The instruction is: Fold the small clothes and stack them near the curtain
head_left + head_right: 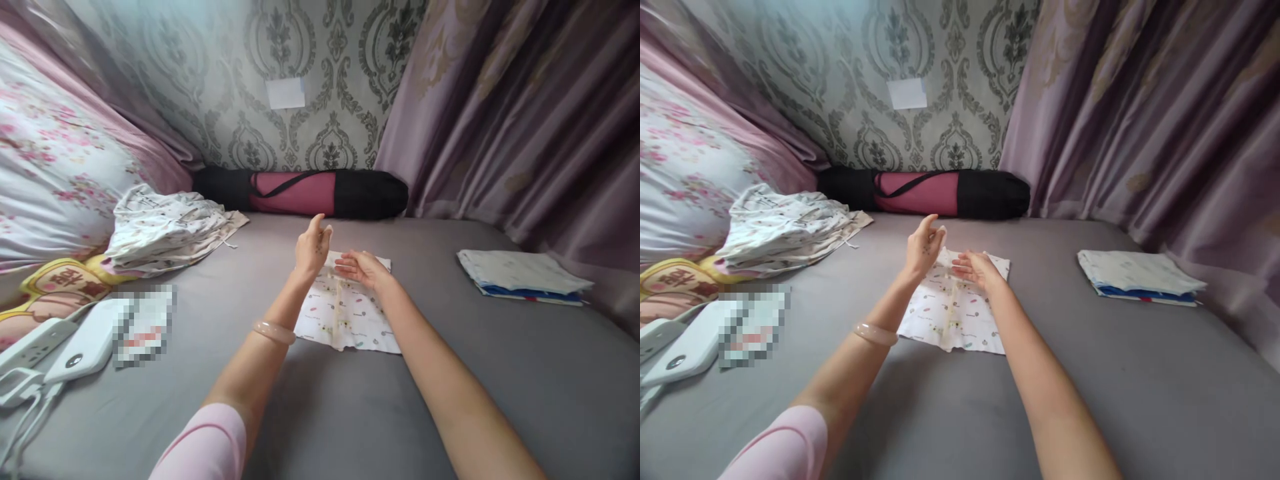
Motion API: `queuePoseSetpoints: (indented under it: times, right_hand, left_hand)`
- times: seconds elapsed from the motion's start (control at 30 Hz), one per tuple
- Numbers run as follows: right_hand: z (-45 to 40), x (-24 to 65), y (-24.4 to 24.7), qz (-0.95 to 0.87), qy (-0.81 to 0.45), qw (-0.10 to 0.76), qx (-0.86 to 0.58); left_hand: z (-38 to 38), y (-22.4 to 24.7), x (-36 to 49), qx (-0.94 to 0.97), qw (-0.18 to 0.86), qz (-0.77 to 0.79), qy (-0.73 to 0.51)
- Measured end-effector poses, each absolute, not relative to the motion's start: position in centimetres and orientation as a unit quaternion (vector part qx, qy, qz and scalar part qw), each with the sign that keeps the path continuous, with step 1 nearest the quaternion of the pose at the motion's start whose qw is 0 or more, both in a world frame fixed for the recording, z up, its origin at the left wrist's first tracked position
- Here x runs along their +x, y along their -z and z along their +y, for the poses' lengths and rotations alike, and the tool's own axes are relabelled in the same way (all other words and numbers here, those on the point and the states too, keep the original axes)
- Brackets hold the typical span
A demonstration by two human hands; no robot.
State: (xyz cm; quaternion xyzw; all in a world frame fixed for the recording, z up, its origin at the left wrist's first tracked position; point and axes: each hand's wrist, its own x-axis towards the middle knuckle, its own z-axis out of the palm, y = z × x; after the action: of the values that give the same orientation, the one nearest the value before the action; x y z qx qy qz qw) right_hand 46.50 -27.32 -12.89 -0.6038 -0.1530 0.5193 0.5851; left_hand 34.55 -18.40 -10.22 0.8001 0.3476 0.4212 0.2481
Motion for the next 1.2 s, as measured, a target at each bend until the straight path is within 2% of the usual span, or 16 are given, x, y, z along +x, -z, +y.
queuePoseSetpoints:
  times: [0.27, 0.37, 0.53, 0.7, 0.77, 0.93, 1.2]
  right_hand:
    - [-27.6, 48.1, 14.0, -0.096, -0.533, 0.591, -0.597]
    - [-27.5, 48.1, 14.4, -0.095, -0.519, 0.591, -0.61]
    - [-27.6, 47.4, 14.9, -0.148, -0.425, 0.579, -0.68]
    - [-27.6, 47.4, 15.6, -0.165, -0.355, 0.572, -0.72]
    - [-27.6, 47.6, 15.9, -0.197, -0.311, 0.54, -0.757]
    - [-28.1, 47.9, 16.1, -0.311, -0.144, 0.367, -0.865]
    - [-29.5, 47.5, 16.0, -0.373, -0.096, 0.253, -0.888]
  left_hand:
    - [-20.9, 13.6, 36.5, 0.846, 0.295, 0.26, -0.359]
    - [-20.1, 14.8, 35.2, 0.836, 0.264, 0.338, -0.343]
    - [-16.5, 16.1, 32.2, 0.789, 0.226, 0.491, -0.293]
    - [-14.6, 17.3, 30.8, 0.802, 0.237, 0.499, -0.226]
    - [-14.8, 17.7, 30.8, 0.821, 0.219, 0.481, -0.217]
    - [-15.4, 18.3, 31.0, 0.866, 0.167, 0.443, -0.164]
    - [-15.4, 18.4, 30.9, 0.883, 0.122, 0.439, -0.11]
